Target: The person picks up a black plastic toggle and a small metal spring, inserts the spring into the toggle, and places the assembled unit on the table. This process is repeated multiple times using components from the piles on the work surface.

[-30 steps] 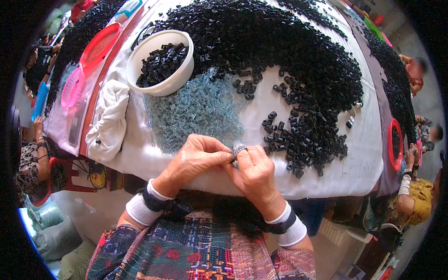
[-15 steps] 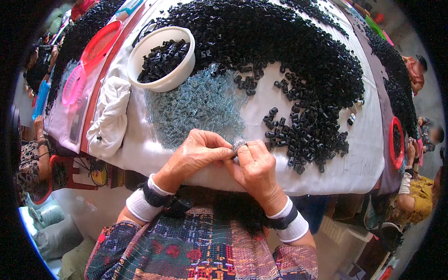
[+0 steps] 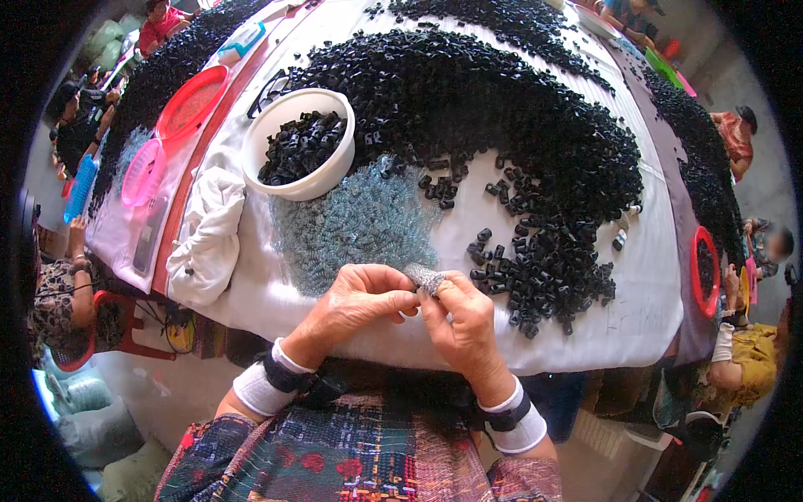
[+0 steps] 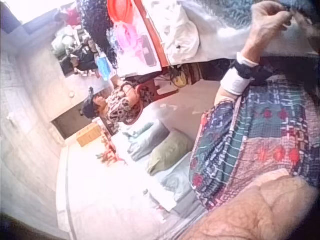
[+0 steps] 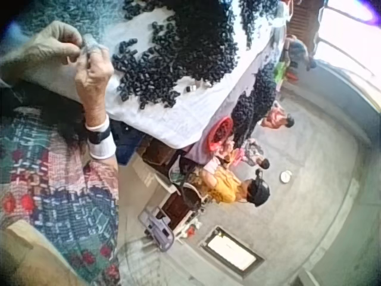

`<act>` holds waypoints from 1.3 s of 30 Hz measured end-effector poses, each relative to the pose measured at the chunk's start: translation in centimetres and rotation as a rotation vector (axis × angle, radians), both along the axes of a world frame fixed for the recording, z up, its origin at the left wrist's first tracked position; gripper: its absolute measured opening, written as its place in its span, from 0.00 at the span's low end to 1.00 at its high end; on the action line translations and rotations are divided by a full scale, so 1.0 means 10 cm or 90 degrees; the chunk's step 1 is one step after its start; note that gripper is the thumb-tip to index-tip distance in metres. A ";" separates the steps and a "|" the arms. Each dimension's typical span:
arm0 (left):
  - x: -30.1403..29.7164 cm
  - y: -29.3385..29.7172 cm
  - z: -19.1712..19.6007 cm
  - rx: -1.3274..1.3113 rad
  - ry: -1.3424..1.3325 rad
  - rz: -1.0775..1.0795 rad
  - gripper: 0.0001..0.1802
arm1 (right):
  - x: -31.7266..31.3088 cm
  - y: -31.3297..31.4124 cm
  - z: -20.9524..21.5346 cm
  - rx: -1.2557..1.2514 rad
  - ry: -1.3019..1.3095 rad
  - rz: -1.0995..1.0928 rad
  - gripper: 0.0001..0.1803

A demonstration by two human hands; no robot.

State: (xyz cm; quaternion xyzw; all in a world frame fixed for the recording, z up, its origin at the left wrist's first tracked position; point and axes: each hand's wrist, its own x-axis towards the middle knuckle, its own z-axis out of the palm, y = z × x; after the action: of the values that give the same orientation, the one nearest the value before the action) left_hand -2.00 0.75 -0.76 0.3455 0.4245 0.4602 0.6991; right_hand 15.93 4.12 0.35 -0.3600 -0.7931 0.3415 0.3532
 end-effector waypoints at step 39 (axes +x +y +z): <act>0.04 0.00 0.01 -0.005 0.057 0.116 0.07 | -0.13 -0.02 -0.06 0.019 0.019 -0.066 0.12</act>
State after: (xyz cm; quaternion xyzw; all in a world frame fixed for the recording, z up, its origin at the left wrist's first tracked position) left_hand -1.63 0.74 -0.69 0.3231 0.4864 0.5043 0.6362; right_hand 14.60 3.97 -0.23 -0.3899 -0.7731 0.3161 0.3877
